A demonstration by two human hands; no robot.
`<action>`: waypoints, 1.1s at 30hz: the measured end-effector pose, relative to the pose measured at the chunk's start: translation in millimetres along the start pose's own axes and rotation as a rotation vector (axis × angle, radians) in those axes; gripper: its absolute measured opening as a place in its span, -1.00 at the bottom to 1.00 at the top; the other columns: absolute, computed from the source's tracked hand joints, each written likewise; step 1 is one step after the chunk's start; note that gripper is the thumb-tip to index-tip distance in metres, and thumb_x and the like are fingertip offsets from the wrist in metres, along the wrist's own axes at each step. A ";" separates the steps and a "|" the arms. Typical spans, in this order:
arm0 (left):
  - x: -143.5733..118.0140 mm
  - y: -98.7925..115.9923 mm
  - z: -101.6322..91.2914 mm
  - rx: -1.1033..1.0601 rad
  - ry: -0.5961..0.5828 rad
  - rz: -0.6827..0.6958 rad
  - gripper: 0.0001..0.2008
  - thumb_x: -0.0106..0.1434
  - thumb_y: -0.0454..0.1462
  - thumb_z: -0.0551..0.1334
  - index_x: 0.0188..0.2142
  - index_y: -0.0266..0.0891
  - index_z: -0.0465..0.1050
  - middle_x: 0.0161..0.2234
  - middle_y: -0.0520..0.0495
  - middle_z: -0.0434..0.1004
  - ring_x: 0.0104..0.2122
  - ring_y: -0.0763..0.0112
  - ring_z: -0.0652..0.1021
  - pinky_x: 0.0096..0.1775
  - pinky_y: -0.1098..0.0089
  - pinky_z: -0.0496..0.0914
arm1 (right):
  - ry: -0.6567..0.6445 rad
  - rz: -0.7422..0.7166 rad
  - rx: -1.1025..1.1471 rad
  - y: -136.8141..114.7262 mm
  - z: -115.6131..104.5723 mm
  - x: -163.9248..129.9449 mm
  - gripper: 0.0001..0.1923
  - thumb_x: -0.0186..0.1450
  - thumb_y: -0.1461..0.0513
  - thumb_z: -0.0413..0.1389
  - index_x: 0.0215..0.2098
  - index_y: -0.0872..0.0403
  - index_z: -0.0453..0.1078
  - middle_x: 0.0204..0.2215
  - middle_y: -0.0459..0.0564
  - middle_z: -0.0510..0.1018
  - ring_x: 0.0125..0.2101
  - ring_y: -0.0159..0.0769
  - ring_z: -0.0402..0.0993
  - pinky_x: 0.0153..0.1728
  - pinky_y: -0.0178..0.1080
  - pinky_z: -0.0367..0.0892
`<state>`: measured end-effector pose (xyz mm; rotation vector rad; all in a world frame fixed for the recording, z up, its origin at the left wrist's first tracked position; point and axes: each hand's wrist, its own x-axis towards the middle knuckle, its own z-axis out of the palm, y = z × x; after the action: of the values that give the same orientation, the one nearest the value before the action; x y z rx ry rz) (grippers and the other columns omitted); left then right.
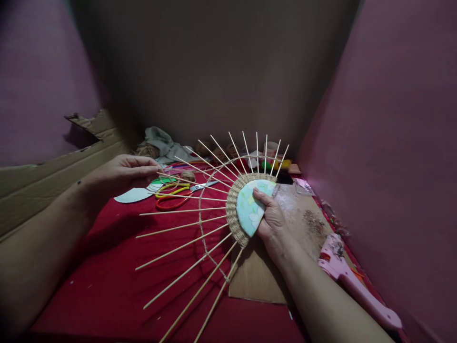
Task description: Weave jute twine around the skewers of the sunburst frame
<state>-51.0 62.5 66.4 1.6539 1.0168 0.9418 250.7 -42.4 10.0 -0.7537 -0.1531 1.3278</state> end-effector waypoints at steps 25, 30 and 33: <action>-6.6 5.1 -2.6 -0.012 0.070 0.070 -0.87 0.10 -0.25 0.30 -0.48 -0.27 0.42 -0.65 0.10 0.29 -0.65 0.67 0.23 -0.59 0.55 0.08 | 0.056 -0.001 0.045 -1.0 9.2 -11.0 -0.84 0.16 0.43 0.08 -0.33 0.15 0.46 -0.54 0.00 0.59 -0.30 -0.14 0.57 -0.13 0.03 0.45; -13.8 13.2 -0.7 0.016 0.025 0.120 -0.87 0.06 -0.27 0.29 -0.54 -0.28 0.42 -0.71 0.10 0.24 -0.69 0.70 0.19 -0.61 0.55 0.03 | 0.081 -0.009 0.054 -1.4 12.4 -13.2 -0.83 0.18 0.44 0.07 -0.32 0.18 0.46 -0.50 0.05 0.61 -0.29 -0.14 0.57 -0.11 0.03 0.44; -13.5 13.4 -4.3 0.045 0.014 0.107 -0.88 0.04 -0.25 0.31 -0.52 -0.28 0.46 -0.70 0.09 0.28 -0.69 0.68 0.20 -0.63 0.54 0.00 | 0.061 -0.020 0.055 -1.4 10.8 -11.5 -0.84 0.18 0.44 0.08 -0.33 0.18 0.47 -0.50 0.05 0.60 -0.28 -0.13 0.57 -0.11 0.04 0.43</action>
<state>-57.1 48.6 78.6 1.7557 0.9731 1.0084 243.2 -48.6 22.5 -0.7435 -0.0751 1.2842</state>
